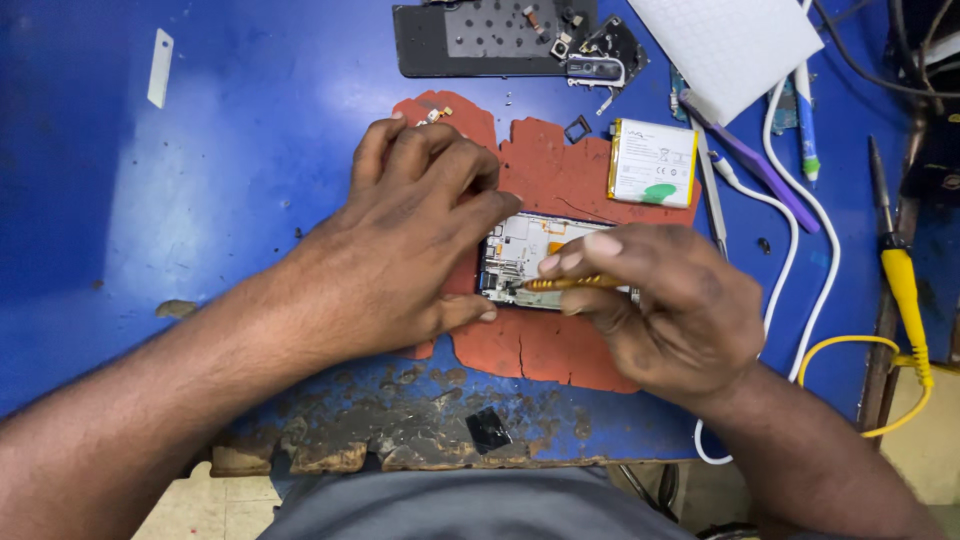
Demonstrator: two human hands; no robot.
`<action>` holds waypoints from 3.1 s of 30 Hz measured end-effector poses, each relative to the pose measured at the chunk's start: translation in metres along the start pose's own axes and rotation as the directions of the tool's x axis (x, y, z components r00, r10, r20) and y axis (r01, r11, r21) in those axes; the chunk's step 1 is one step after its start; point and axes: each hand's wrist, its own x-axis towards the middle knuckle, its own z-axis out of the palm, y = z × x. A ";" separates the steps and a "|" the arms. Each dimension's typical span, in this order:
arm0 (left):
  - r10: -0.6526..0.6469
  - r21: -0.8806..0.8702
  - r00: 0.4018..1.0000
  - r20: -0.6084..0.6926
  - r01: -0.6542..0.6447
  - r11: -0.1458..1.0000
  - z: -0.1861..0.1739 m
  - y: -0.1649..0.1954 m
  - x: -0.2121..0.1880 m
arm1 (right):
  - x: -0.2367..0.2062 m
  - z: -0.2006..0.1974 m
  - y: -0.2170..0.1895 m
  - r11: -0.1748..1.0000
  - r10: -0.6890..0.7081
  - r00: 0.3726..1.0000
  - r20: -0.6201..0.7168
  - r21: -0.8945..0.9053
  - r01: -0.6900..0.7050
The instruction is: The person repairs a disassembled smartphone on a workbench. They use a screwdriver to work on the phone's internal components, manipulate small parts with their fingers, use a metal spudger tool to pry and adjust components inside the phone body, and handle a battery and small removed parts placed on the mat.
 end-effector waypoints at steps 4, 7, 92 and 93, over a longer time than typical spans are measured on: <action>0.017 0.020 1.000 -0.024 -0.017 1.000 0.002 -0.002 -0.002 | 0.000 0.008 -0.001 0.998 -0.040 0.997 0.061 -0.047 0.043; 0.014 0.022 1.000 -0.026 -0.013 1.000 0.002 -0.003 -0.004 | 0.000 0.009 0.000 0.994 -0.056 0.996 0.065 -0.086 0.061; 0.094 -0.155 0.994 -0.051 -0.101 0.983 -0.013 0.002 -0.007 | 0.013 0.014 -0.016 0.983 0.019 0.996 0.091 0.178 -0.035; 0.093 -0.159 0.995 -0.046 -0.099 0.982 -0.013 0.001 -0.007 | 0.013 0.015 -0.015 0.985 -0.003 0.998 0.061 0.172 -0.008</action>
